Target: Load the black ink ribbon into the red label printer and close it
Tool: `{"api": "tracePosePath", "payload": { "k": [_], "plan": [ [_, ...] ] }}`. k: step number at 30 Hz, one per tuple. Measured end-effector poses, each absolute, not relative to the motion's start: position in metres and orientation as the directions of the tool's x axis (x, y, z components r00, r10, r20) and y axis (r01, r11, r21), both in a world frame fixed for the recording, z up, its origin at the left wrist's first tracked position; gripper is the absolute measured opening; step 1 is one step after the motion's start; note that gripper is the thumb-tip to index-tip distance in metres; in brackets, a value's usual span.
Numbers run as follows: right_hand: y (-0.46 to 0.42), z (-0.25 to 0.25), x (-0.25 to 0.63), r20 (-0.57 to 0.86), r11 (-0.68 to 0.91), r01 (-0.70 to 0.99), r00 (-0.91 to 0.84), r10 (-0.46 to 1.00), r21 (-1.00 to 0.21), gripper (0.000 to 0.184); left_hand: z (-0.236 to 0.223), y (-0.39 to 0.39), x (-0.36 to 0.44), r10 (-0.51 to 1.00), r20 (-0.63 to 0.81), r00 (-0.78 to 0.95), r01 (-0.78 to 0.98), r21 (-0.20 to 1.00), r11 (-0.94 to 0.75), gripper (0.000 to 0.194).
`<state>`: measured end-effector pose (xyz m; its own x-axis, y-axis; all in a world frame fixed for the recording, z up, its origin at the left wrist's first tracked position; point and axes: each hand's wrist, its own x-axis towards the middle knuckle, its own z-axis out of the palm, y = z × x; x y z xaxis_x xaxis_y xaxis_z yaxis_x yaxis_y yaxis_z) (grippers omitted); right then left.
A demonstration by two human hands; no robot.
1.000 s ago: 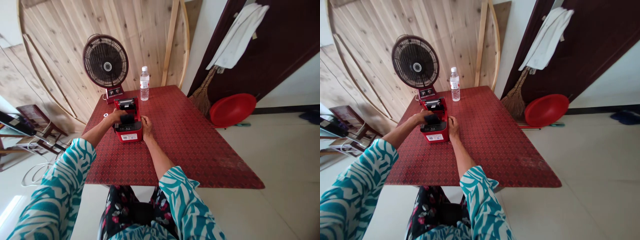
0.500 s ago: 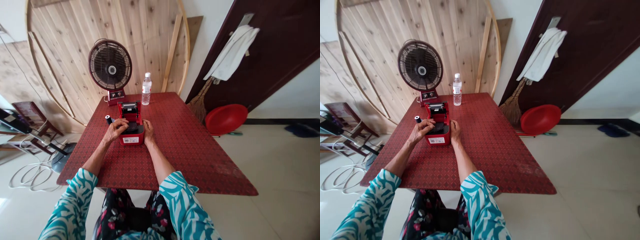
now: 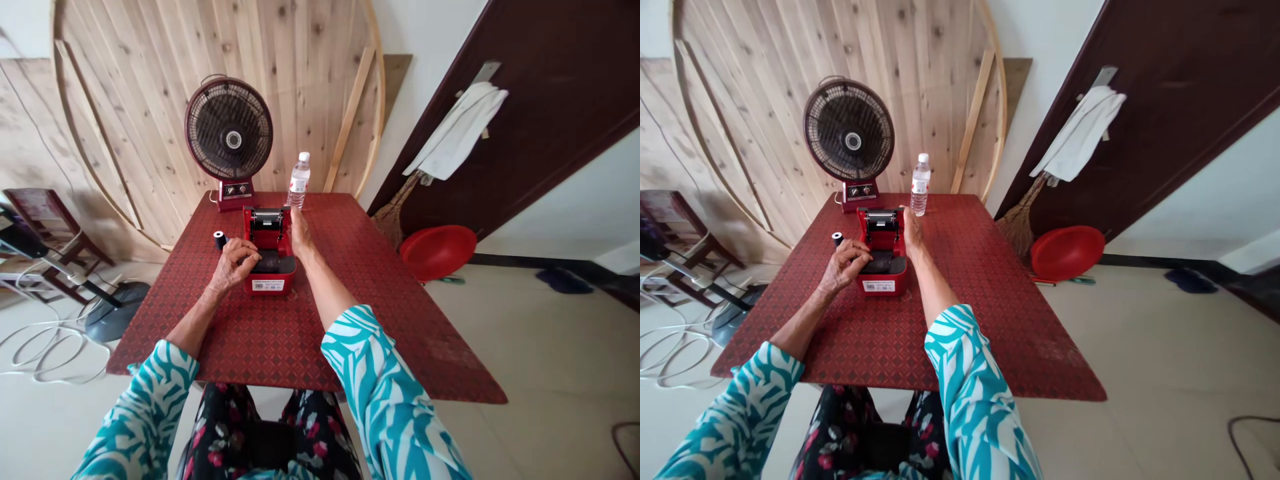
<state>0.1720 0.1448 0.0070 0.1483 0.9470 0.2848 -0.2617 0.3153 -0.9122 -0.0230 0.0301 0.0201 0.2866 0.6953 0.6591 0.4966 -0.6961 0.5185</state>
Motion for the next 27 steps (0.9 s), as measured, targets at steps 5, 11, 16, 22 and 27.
{"api": "tracePosePath", "payload": {
  "k": [5, 11, 16, 22, 27],
  "plan": [
    [0.118, 0.004, 0.171, 0.248, 0.286, -0.208, 0.188, 0.95, -0.935, 0.057, 0.02, 0.026, -0.024, 0.564, 0.788, 0.247, 0.628, 0.313, -0.712, 0.024],
    [0.077, -0.018, 0.177, 0.436, 0.449, -0.002, 0.234, 0.869, -0.894, 0.056, 0.016, 0.022, -0.023, 0.528, 0.84, 0.121, 0.686, 0.314, -0.656, 0.024],
    [0.06, -0.025, 0.177, 0.501, 0.482, 0.137, 0.213, 0.839, -0.865, 0.051, 0.011, 0.02, -0.025, 0.625, 0.774, 0.099, 0.623, 0.442, -0.645, 0.033],
    [0.059, -0.031, 0.173, 0.504, 0.482, 0.145, 0.236, 0.831, -0.864, 0.052, 0.009, 0.025, -0.027, 0.651, 0.742, 0.162, 0.647, 0.418, -0.637, 0.052],
    [0.061, -0.032, 0.174, 0.505, 0.486, 0.138, 0.244, 0.828, -0.863, 0.051, 0.007, 0.027, -0.029, 0.635, 0.756, 0.161, 0.656, 0.399, -0.641, 0.053]
  ]
}}
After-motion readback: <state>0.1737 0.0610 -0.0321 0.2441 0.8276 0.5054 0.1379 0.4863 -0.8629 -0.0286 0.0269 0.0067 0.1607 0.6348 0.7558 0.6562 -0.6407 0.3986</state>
